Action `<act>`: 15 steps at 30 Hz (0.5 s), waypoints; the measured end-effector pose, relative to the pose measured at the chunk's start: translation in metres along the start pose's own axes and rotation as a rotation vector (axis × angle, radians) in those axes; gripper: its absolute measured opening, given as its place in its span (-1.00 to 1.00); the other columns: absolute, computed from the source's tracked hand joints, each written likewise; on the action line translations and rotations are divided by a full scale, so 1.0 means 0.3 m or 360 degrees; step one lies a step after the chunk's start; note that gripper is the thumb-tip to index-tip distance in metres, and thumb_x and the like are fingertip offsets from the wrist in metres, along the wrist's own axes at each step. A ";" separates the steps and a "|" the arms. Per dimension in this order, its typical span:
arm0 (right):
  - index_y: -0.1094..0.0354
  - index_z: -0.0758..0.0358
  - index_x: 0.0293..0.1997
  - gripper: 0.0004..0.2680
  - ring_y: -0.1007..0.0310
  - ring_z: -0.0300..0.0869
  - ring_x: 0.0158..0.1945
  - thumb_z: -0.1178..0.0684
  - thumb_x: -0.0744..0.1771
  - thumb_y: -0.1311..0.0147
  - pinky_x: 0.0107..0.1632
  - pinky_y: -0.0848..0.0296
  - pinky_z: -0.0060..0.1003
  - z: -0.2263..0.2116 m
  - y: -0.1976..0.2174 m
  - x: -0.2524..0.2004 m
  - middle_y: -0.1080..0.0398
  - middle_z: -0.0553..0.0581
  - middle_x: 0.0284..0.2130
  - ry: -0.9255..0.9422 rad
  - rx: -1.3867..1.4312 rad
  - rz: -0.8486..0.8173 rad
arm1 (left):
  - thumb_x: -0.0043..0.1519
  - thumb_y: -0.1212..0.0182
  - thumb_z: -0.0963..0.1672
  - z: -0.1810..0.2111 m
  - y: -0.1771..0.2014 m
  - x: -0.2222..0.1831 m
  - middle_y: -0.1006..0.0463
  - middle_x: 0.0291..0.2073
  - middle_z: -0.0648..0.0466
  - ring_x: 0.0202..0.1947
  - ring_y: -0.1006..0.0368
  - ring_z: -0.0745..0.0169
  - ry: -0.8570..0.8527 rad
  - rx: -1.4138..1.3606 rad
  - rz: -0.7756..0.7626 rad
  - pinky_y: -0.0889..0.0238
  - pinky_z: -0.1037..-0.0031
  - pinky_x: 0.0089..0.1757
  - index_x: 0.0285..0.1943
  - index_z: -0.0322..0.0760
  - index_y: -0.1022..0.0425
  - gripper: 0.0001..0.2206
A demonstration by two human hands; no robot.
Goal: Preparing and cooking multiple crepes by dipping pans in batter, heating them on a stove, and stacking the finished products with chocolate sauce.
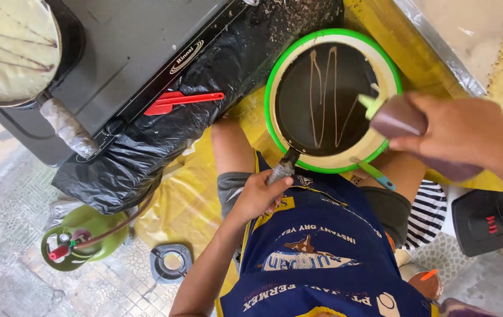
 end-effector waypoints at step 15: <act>-0.15 0.06 0.30 -0.34 -0.55 -0.01 0.13 -0.02 0.12 -0.54 0.05 -0.49 -0.21 -0.788 0.685 0.501 -0.51 0.14 0.11 0.1082 0.2422 0.1427 | 0.24 -0.13 0.10 0.051 0.456 -0.595 -0.53 -0.73 0.16 -0.73 -0.46 0.38 -0.0903 0.0406 0.1856 -0.33 0.51 -0.55 -0.34 -0.23 -0.54 -0.63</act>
Point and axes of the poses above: each hand's wrist, its own x-axis towards the middle knuckle, its own y-axis out of the back of the hand, z = x × y, the point moved 9 cm from there along x, towards the middle knuckle
